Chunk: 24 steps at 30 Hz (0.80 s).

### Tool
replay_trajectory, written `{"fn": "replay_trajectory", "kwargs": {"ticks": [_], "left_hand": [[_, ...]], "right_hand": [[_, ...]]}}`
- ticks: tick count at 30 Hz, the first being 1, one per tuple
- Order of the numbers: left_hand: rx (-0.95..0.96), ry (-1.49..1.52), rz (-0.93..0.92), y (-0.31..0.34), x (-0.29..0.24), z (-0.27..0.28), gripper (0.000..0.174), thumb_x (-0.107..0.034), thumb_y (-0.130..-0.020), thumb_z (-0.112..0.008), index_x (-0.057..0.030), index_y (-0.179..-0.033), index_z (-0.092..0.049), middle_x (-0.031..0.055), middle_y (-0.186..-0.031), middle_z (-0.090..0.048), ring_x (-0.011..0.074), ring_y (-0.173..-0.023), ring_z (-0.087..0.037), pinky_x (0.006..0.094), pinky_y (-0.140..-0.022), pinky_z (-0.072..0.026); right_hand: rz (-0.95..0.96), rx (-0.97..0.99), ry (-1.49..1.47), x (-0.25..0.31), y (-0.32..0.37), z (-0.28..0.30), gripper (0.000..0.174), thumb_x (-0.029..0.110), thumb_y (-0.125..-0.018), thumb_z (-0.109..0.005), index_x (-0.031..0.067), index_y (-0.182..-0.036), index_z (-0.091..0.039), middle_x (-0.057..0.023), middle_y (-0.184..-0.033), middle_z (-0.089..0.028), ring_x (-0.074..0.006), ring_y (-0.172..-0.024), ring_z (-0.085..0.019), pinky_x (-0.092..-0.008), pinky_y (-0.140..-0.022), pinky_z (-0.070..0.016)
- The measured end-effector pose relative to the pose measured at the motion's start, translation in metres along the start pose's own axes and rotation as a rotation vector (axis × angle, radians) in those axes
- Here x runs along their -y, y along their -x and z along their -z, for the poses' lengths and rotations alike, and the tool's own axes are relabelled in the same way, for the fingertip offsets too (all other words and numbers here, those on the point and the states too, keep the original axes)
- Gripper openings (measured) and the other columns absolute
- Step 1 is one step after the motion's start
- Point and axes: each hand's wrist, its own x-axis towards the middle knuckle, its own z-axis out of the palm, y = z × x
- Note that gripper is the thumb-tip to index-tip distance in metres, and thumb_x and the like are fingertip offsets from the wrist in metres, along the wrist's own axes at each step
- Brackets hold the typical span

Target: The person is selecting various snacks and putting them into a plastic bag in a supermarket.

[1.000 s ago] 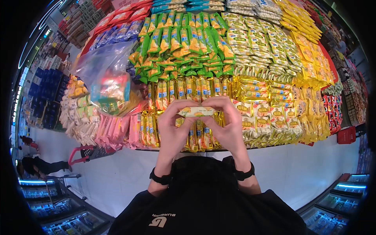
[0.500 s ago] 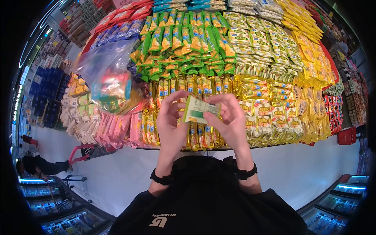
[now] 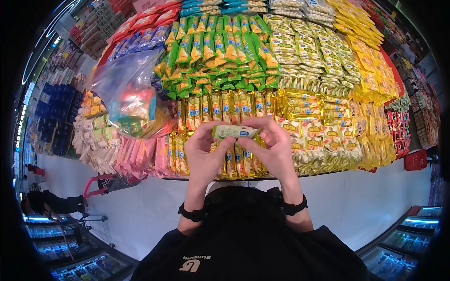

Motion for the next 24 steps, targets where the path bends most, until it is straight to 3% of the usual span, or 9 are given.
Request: {"fn": "replay_trajectory", "kwargs": {"ticks": [8,11,17,24], "left_hand": [[0.108,-0.161,-0.14,-0.004,-0.007,-0.001,0.028,0.01,-0.081,-0.07,0.0028,-0.106,-0.063,0.0095,-0.102,-0.065,0.0169,-0.098,-0.062,0.0289,-0.088,-0.0478],[0.074,-0.121,-0.102,-0.003,-0.008,-0.004,0.026,0.011,-0.08,-0.07,0.0031,-0.104,-0.063,0.0098,-0.102,-0.065,0.0173,-0.098,-0.062,0.0293,-0.089,-0.0471],[0.038,-0.137,-0.136,-0.002,-0.009,-0.006,0.025,0.012,-0.079,-0.069,0.0031,-0.103,-0.064,0.0094,-0.101,-0.065,0.0177,-0.096,-0.062,0.0298,-0.09,-0.0462],[0.026,-0.153,-0.164,-0.003,-0.007,-0.008,0.023,0.011,-0.079,-0.07,0.0029,-0.1,-0.064,0.01,-0.099,-0.066,0.0183,-0.094,-0.062,0.0296,-0.088,-0.0468]], "right_hand": [[0.13,0.0,0.074,-0.012,0.001,0.005,0.029,-0.003,-0.081,-0.076,0.0006,-0.107,-0.066,-0.0071,-0.106,-0.069,-0.016,-0.101,-0.065,-0.0311,-0.093,-0.0503],[0.107,-0.073,-0.01,-0.004,0.001,-0.002,0.028,-0.002,-0.08,-0.077,0.001,-0.105,-0.066,-0.0066,-0.106,-0.068,-0.0167,-0.1,-0.065,-0.0317,-0.093,-0.0504],[0.116,-0.006,0.14,-0.005,0.0,0.001,0.028,-0.001,-0.079,-0.077,0.0017,-0.105,-0.066,-0.008,-0.103,-0.069,-0.018,-0.097,-0.066,-0.0311,-0.089,-0.0512],[0.168,-0.058,0.182,-0.007,-0.001,-0.002,0.027,-0.004,-0.077,-0.076,0.0015,-0.101,-0.067,-0.0092,-0.098,-0.07,-0.021,-0.092,-0.068,-0.0329,-0.084,-0.0529]]}}
